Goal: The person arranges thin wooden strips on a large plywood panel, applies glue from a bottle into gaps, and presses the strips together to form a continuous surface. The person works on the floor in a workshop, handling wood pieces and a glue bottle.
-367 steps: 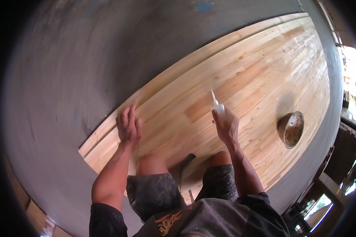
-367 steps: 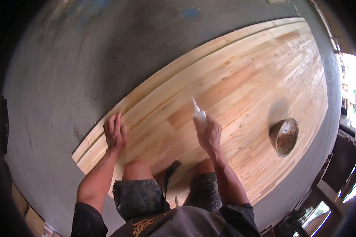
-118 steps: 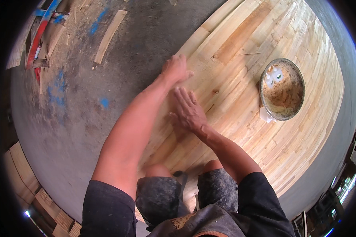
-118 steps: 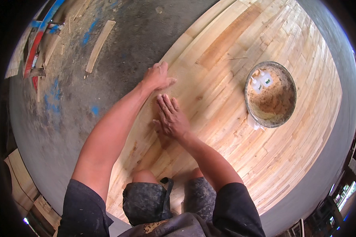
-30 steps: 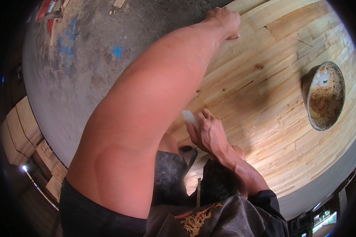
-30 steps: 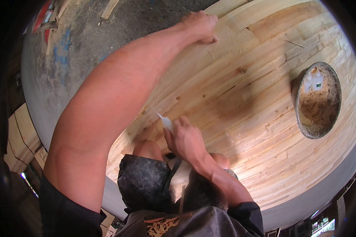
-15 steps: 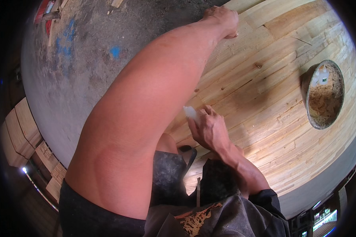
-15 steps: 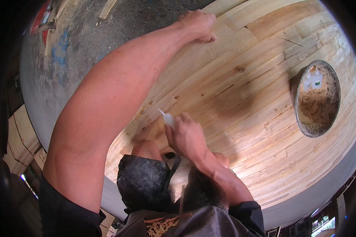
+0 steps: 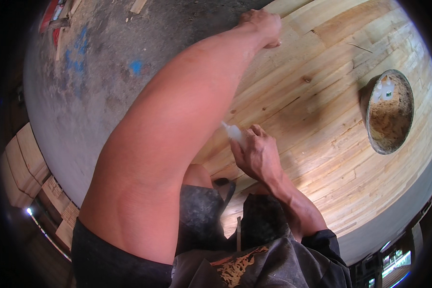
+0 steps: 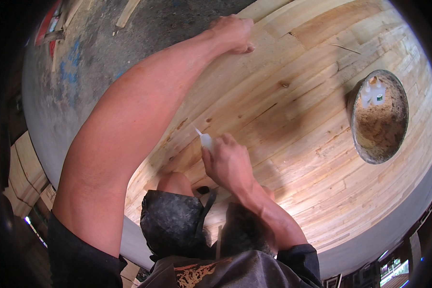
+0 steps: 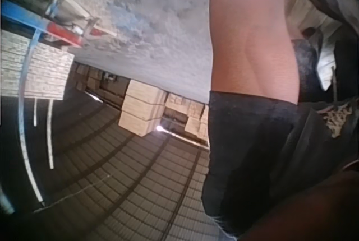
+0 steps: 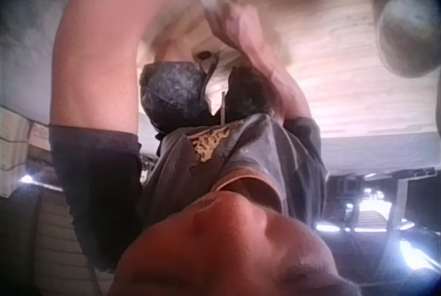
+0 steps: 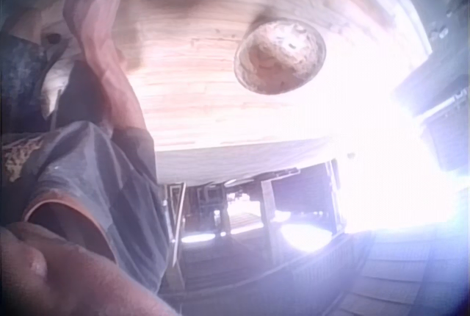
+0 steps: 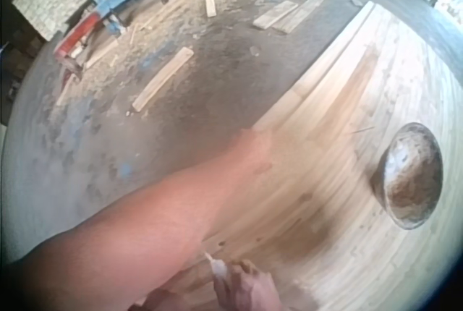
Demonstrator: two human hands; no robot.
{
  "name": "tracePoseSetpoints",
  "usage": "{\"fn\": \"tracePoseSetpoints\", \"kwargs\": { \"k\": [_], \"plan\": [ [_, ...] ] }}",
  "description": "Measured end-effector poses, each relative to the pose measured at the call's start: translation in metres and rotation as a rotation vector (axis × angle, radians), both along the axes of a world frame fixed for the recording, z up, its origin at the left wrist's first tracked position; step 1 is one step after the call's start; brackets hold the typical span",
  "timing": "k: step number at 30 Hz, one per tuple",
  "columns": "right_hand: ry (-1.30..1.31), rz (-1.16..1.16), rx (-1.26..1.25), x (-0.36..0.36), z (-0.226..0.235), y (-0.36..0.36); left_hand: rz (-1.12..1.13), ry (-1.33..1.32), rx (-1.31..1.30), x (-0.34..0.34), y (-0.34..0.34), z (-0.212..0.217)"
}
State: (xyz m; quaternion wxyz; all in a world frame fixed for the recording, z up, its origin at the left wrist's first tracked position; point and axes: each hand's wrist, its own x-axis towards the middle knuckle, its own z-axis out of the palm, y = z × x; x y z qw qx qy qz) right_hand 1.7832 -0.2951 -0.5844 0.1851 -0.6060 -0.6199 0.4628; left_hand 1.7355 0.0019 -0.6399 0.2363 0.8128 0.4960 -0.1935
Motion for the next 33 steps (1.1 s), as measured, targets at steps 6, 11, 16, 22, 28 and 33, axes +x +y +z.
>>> {"fn": "tracePoseSetpoints", "kwargs": {
  "k": [6,11,16,22,28,33],
  "plan": [
    [-0.011,-0.024,0.043,0.011,-0.006,0.007,0.021,0.023,0.000,0.001,-0.001,0.001],
    [-0.032,-0.030,0.028,0.020,-0.004,0.011,0.013,0.012,0.008,0.001,-0.001,0.000],
    [-0.076,-0.044,0.076,0.024,-0.004,0.015,0.033,0.033,-0.001,0.001,-0.001,-0.002],
    [-0.071,-0.061,0.103,0.031,-0.004,0.021,0.001,-0.024,0.014,-0.003,-0.002,-0.003],
    [-0.080,-0.093,0.143,0.036,-0.002,0.028,0.001,-0.037,0.005,-0.004,0.000,-0.002],
    [-0.097,-0.109,0.131,0.044,0.002,0.037,0.015,0.003,0.014,-0.001,-0.001,0.000]
  ]
}}
